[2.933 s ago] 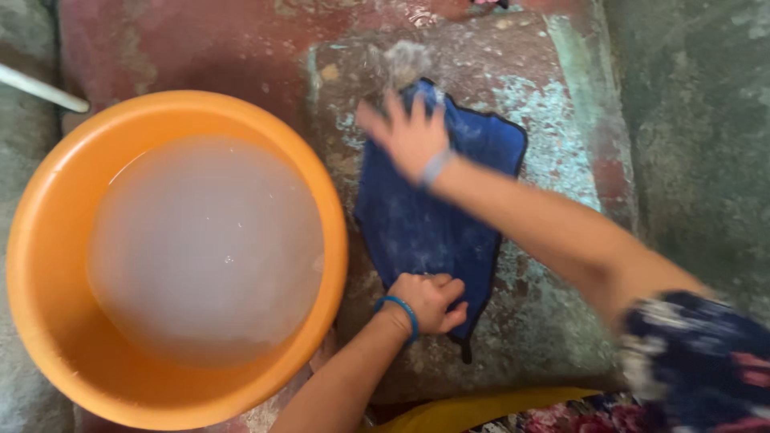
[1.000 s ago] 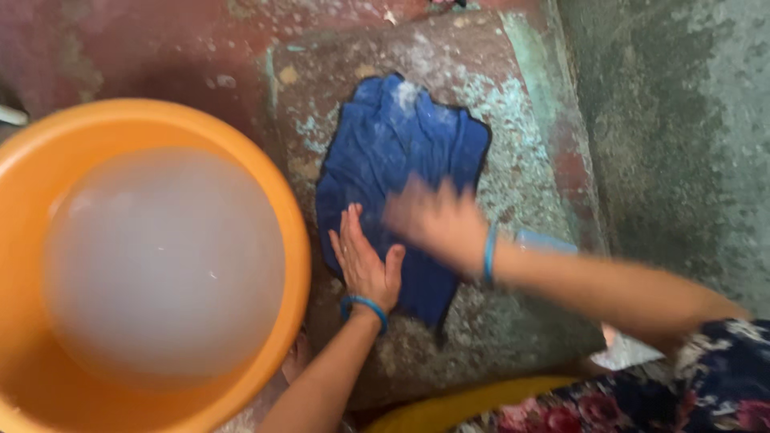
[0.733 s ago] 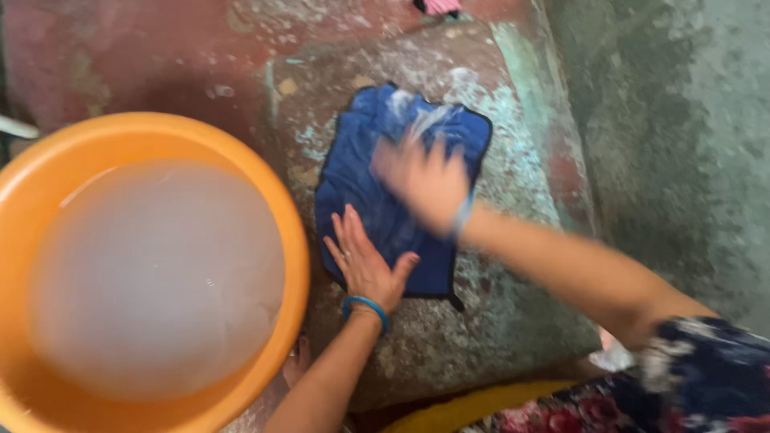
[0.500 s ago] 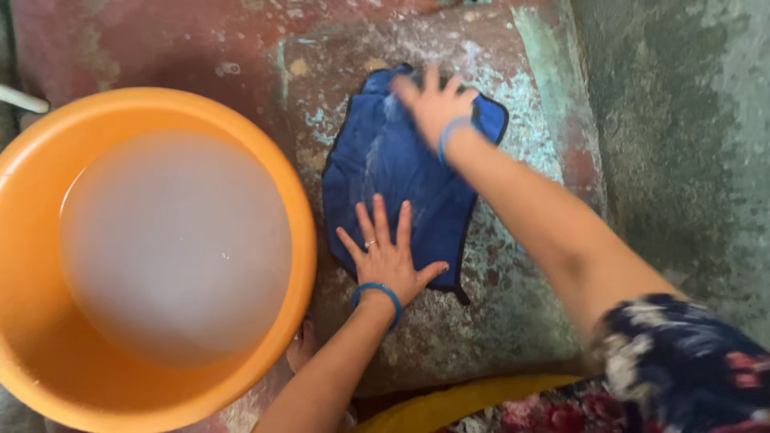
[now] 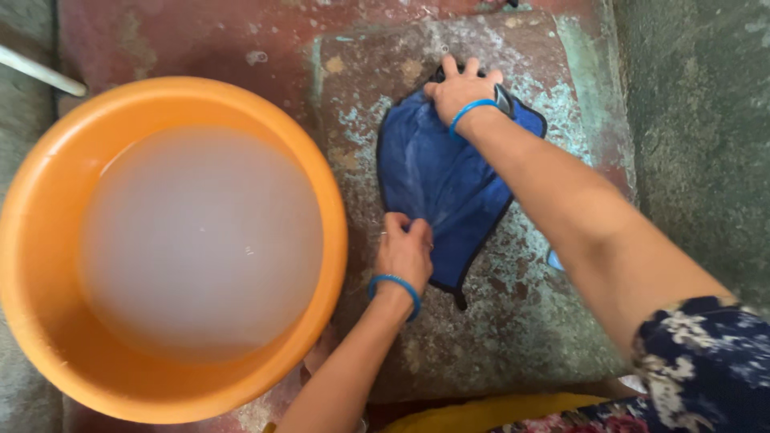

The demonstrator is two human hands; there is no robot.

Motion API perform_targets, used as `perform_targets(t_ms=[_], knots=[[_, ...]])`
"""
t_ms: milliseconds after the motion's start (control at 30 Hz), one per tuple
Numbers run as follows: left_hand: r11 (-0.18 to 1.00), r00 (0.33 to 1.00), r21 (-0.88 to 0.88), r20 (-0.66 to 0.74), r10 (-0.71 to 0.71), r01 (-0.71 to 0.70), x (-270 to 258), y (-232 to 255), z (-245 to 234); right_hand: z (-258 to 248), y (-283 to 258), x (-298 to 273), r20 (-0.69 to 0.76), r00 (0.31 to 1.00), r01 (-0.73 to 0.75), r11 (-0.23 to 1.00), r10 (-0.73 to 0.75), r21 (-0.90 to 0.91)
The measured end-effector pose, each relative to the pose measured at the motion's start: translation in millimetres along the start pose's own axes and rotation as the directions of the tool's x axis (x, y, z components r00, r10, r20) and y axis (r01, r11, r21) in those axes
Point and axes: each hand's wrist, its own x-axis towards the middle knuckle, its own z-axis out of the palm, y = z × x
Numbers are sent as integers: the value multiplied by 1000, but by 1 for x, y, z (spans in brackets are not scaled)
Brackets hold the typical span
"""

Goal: The person washes clothes by hand in a large basin, scrubbing different garments including a green top, a black piece of clothing, and blue and red items, before wringing them out and scrubbing some on a stone slab.

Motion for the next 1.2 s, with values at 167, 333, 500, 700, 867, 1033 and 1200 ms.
perform_targets(t_ms=[167, 333, 500, 700, 867, 1033, 1200], knots=[[906, 784, 15, -496, 373, -422, 18, 18, -50, -39, 63, -1, -539, 839, 124, 991, -76, 53], [812, 742, 262, -332, 583, -521, 13, 41, -94, -87, 143, -73, -633, 773, 244, 941, -44, 233], [788, 807, 405, -174, 564, -463, -2, 20, -39, -83, 107, -123, -478, 878, 112, 964, 18, 242], [730, 860, 465, 174, 479, -501, -17, -14, 20, -34, -36, -172, -189, 689, 683, 714, -700, -154], [782, 885, 433, 92, 456, -448, -3, -17, 24, -27, -8, -46, -250, 948, 211, 977, -199, 24], [754, 853, 400, 204, 480, -521, -31, -1, 31, -14, -53, -90, -251, 824, 441, 852, -509, -282], [787, 810, 241, 329, 484, -568, -66, 16, 38, 0, -65, -168, -292, 488, 790, 559, -823, -254]])
